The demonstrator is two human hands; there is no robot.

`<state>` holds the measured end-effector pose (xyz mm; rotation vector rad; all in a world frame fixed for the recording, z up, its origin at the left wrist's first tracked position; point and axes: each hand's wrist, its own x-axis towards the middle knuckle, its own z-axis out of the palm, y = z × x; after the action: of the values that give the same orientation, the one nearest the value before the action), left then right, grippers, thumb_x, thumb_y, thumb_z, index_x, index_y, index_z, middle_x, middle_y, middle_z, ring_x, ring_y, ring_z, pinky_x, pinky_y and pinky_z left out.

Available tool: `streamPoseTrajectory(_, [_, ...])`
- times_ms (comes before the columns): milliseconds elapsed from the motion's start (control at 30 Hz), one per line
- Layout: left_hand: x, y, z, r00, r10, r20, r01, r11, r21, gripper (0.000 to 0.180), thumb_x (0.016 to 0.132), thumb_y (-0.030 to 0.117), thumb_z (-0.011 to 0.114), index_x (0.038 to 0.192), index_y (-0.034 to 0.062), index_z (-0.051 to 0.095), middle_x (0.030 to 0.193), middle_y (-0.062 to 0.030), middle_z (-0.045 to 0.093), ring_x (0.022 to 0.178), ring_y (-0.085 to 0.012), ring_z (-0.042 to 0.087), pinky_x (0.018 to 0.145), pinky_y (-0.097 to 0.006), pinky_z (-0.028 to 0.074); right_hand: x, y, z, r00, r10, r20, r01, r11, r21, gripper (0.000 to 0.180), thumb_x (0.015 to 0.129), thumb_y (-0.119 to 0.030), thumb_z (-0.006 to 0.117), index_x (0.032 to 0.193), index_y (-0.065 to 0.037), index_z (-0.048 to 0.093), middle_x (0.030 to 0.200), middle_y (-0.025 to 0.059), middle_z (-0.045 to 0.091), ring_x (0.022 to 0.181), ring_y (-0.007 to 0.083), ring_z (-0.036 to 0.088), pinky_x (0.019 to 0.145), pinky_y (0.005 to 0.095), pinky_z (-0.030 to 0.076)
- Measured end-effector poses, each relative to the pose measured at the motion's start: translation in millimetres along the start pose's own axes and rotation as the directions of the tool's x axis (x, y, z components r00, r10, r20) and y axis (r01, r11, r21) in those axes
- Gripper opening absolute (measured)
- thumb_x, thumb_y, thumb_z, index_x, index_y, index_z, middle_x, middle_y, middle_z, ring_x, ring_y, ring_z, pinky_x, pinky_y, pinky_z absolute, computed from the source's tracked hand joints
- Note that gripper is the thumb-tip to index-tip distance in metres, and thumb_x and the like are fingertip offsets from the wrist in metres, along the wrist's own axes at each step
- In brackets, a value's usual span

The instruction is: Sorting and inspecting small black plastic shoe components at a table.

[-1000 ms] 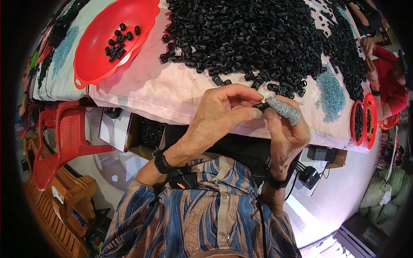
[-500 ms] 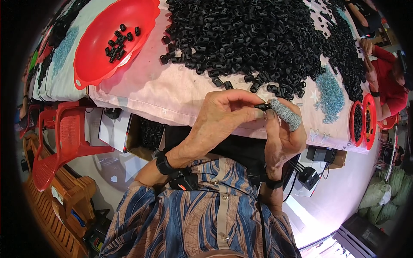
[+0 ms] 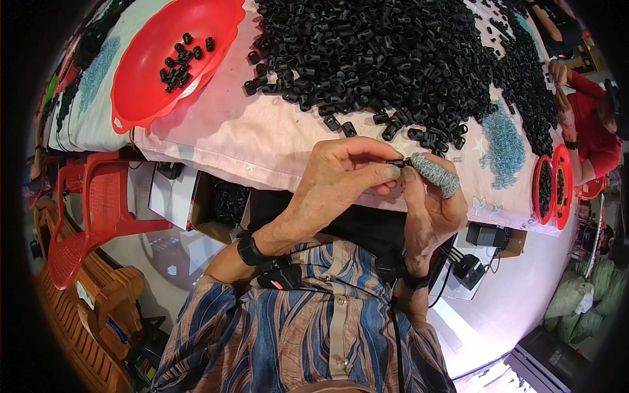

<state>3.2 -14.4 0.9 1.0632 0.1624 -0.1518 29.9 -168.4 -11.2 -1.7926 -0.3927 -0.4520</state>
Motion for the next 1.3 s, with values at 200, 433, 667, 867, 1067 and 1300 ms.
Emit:
streamPoseTrajectory(200, [0, -2, 4, 1.0, 0.017, 0.006, -0.017, 1.0, -0.007, 0.021, 0.09, 0.0, 0.064, 0.11, -0.0061, 0.062, 0.094, -0.0118, 0.067, 0.079, -0.0126, 0.065, 0.075, -0.024, 0.056, -4, 3, 1, 0.998, 0.054, -0.032, -0.054, 0.999, 0.002, 0.019, 0.079, 0.004, 0.073, 0.097, 0.003, 0.068, 0.092, 0.0093, 0.07, 0.076, 0.0132, 0.066, 0.067, 0.0238, 0.051])
streamPoseTrajectory(433, [-2, -3, 7, 1.0, -0.006, 0.003, 0.006, 1.0, -0.023, 0.018, 0.091, -0.001, 0.063, 0.108, -0.0057, 0.061, 0.094, -0.0112, 0.066, 0.08, -0.0124, 0.065, 0.075, -0.024, 0.056, -7, 3, 1, 0.991, 0.126, -0.049, -0.121, 0.989, 0.086, 0.017, 0.083, 0.002, 0.071, 0.099, 0.004, 0.068, 0.093, 0.0083, 0.07, 0.075, 0.0093, 0.063, 0.065, 0.0216, 0.05])
streamPoseTrajectory(667, [0, 0, 8, 1.0, -0.025, -0.019, 0.024, 0.999, -0.027, 0.017, 0.091, -0.002, 0.061, 0.107, -0.0071, 0.061, 0.093, -0.0111, 0.067, 0.079, -0.0127, 0.064, 0.075, -0.024, 0.055, -2, -3, 1, 0.979, 0.202, 0.026, -0.203, 0.962, 0.183, 0.016, 0.085, 0.002, 0.069, 0.101, 0.004, 0.066, 0.091, 0.0061, 0.068, 0.073, 0.0075, 0.062, 0.062, 0.0194, 0.048])
streamPoseTrajectory(867, [0, 4, 7, 0.999, 0.041, -0.01, -0.04, 0.998, 0.053, 0.017, 0.089, -0.003, 0.062, 0.106, -0.0076, 0.062, 0.095, -0.0126, 0.068, 0.08, -0.0137, 0.064, 0.075, -0.025, 0.055, -2, -8, 6, 0.947, 0.319, 0.023, -0.314, 0.915, 0.253, 0.016, 0.085, 0.003, 0.068, 0.101, 0.004, 0.065, 0.09, 0.0043, 0.065, 0.074, 0.0063, 0.062, 0.057, 0.0178, 0.046])
streamPoseTrajectory(1067, [-1, -3, 5, 0.999, 0.028, -0.033, -0.029, 1.0, -0.012, 0.019, 0.09, -0.003, 0.062, 0.108, -0.0076, 0.064, 0.097, -0.0134, 0.068, 0.081, -0.0149, 0.065, 0.076, -0.027, 0.055, -6, -1, 4, 0.946, 0.317, 0.066, -0.323, 0.91, 0.26, 0.017, 0.083, 0.004, 0.069, 0.1, 0.005, 0.066, 0.094, 0.0071, 0.066, 0.077, 0.0097, 0.064, 0.063, 0.0206, 0.051])
streamPoseTrajectory(1300, [-3, -4, 4, 0.999, 0.031, -0.031, -0.031, 1.0, -0.004, 0.018, 0.091, -0.002, 0.061, 0.108, -0.007, 0.064, 0.093, -0.0121, 0.068, 0.079, -0.0142, 0.065, 0.075, -0.026, 0.055, -3, -3, 0, 0.972, 0.226, 0.068, -0.234, 0.962, 0.142, 0.015, 0.082, 0.001, 0.071, 0.097, 0.004, 0.068, 0.092, 0.0084, 0.068, 0.075, 0.0135, 0.065, 0.064, 0.0246, 0.05])
